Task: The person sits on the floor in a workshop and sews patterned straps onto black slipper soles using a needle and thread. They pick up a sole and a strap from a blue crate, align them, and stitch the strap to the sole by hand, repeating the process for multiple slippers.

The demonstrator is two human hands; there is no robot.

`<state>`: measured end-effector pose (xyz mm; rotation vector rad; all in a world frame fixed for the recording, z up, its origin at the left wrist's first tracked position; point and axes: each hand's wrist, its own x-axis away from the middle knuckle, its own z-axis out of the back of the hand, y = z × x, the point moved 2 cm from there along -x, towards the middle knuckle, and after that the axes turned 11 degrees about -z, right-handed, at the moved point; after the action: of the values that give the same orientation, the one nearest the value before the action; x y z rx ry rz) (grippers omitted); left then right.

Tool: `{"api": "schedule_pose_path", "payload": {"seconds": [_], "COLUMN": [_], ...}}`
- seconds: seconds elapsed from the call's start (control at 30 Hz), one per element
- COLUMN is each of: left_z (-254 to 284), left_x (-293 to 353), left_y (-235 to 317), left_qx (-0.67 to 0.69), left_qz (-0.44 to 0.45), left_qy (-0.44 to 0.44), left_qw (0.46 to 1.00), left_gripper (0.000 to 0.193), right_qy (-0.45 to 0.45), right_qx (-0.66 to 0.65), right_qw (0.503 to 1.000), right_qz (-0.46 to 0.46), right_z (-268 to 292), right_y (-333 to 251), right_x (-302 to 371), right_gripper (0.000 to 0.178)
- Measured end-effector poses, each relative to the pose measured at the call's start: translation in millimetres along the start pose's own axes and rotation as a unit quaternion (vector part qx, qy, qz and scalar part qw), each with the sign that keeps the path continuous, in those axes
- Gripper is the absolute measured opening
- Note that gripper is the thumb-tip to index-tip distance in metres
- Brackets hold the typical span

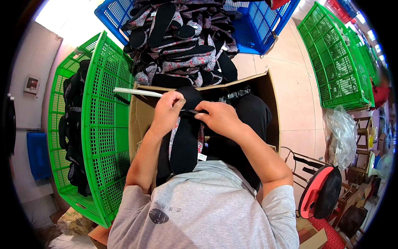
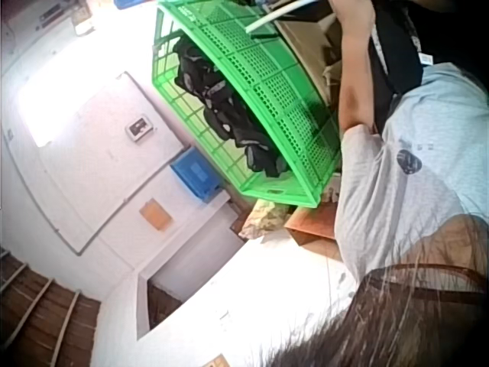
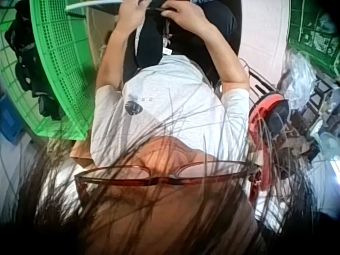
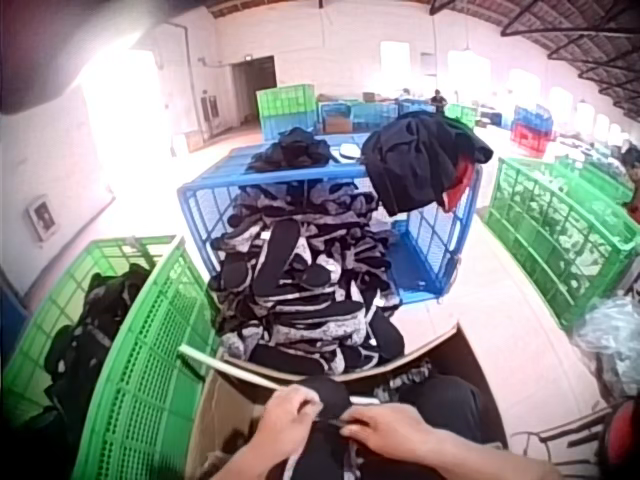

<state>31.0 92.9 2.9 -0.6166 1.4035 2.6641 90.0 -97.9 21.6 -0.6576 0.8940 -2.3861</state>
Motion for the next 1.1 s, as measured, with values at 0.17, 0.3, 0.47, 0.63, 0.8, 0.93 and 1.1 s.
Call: {"api": "schedule_pose_path", "payload": {"seconds": [0.17, 0.3, 0.47, 0.63, 0.8, 0.93, 1.1], "left_z": [3.3, -27.7, -61.8, -36.3, -14.6, -23.3, -33.9], "left_x": [-44.3, -59.7, -55.6, -53.5, -23.3, -3.5, 4.5], "left_y": [11.8, 35.6, 26.9, 22.8, 37.0, 36.5, 28.7], "left_qx": [-0.018, -0.032, -0.075, -0.115, -0.083, -0.156, -0.18], "left_qz": [-0.081, -0.208, -0.202, -0.211, -0.191, -0.27, -0.283], "left_qy": [0.006, -0.068, -0.201, -0.191, -0.267, -0.222, -0.131], "left_qw": [0.997, 0.975, 0.956, 0.952, 0.941, 0.924, 0.933], "left_gripper": [0.008, 0.008, 0.012, 0.02, 0.041, 0.036, 0.025], "right_qy": [0.117, 0.092, 0.038, 0.019, 0.034, 0.073, 0.111], "right_qx": [-0.367, -0.577, -0.588, -0.616, -0.599, -0.508, -0.421], "right_qw": [0.923, 0.781, 0.771, 0.762, 0.787, 0.851, 0.893], "right_qz": [-0.016, -0.221, -0.241, -0.198, -0.145, -0.113, -0.114], "right_z": [-41.6, -74.7, -91.7, -88.4, -102.6, -105.6, -102.6], "right_y": [47.5, 61.5, 54.9, 47.9, 55.1, 57.0, 59.9], "right_x": [17.8, 42.6, 53.1, 55.6, 46.0, 40.6, 40.6], "right_gripper": [0.027, 0.022, 0.018, 0.021, 0.022, 0.027, 0.027]}}
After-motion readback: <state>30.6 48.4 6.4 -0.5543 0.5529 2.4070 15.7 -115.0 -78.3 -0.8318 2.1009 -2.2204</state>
